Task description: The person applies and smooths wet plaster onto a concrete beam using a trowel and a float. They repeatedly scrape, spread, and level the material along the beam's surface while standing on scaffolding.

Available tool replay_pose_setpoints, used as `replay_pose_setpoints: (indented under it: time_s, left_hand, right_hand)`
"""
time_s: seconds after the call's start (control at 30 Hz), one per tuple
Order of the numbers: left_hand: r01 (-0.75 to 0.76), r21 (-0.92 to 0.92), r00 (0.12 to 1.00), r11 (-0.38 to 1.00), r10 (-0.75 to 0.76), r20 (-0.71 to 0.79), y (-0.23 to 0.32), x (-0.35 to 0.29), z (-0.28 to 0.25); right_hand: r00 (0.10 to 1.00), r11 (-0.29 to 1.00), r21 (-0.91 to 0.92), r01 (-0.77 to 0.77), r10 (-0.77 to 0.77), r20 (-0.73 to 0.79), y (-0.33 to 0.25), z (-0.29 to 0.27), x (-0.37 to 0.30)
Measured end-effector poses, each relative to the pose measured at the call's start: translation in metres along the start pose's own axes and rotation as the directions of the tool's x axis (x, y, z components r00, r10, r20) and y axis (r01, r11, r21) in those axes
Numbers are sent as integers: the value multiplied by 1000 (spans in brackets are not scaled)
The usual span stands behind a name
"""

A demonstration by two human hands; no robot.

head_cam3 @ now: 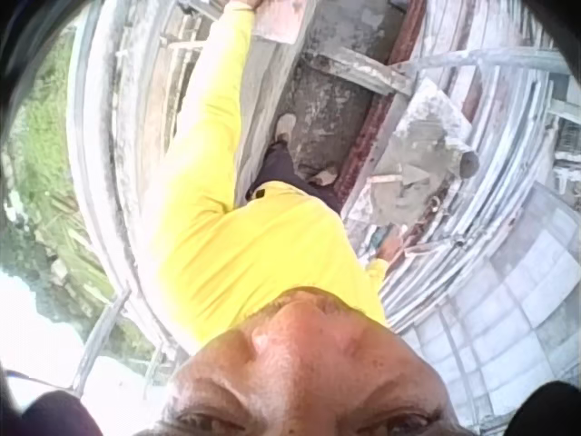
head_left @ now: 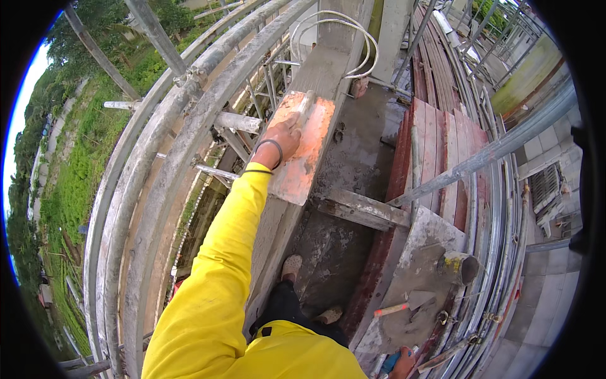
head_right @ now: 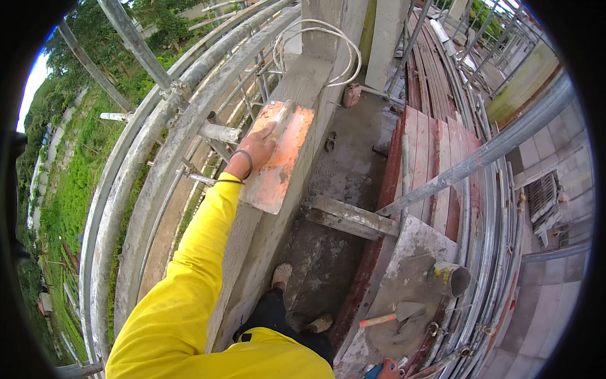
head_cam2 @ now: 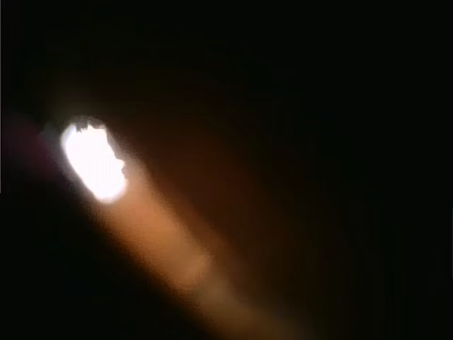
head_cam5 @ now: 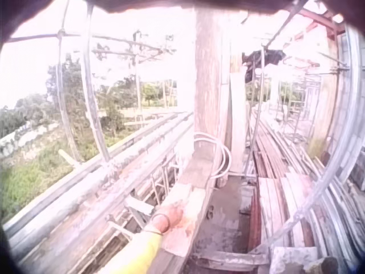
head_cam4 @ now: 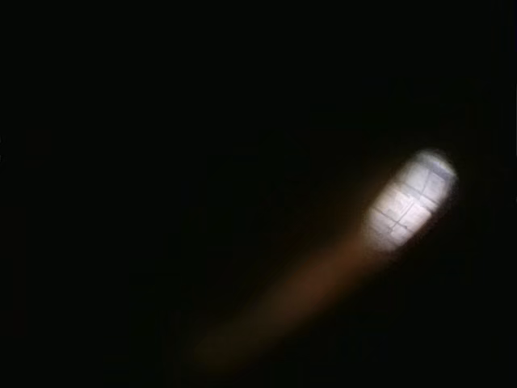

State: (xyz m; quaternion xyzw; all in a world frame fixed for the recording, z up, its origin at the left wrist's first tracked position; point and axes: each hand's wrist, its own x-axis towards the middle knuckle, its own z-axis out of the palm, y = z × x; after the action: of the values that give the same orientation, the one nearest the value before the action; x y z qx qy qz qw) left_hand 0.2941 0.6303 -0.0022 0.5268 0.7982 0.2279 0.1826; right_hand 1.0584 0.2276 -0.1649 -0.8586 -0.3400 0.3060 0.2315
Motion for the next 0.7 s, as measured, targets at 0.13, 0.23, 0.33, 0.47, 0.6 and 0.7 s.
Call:
replay_pose_setpoints:
  time_s: [0.13,0.23,0.33,0.47,0.6,0.7]
  left_hand:
    - [12,-93,999,996,-9,37,-21,-190,-31]
    - [97,-94,995,991,-96,17,-43,-300,-43]
    - [80,-59,995,995,-83,-51,-59,-328,-39]
    - [97,-105,995,990,-95,23,-32,-218,-28]
    - [-4,-48,995,999,9,102,9,-32,-15]
    - [-22,-24,986,999,26,164,13,95,-13]
  right_hand:
    - [996,991,130,-18,6,91,34,22,25]
    - [989,978,207,-42,10,150,48,35,52]
    - [978,987,159,-19,-14,208,-6,35,33]
    - [982,979,154,132,-151,118,-16,17,38]
    - [993,992,109,58,-68,95,-65,-7,17]
    - [996,980,192,46,-60,67,-57,-4,10]
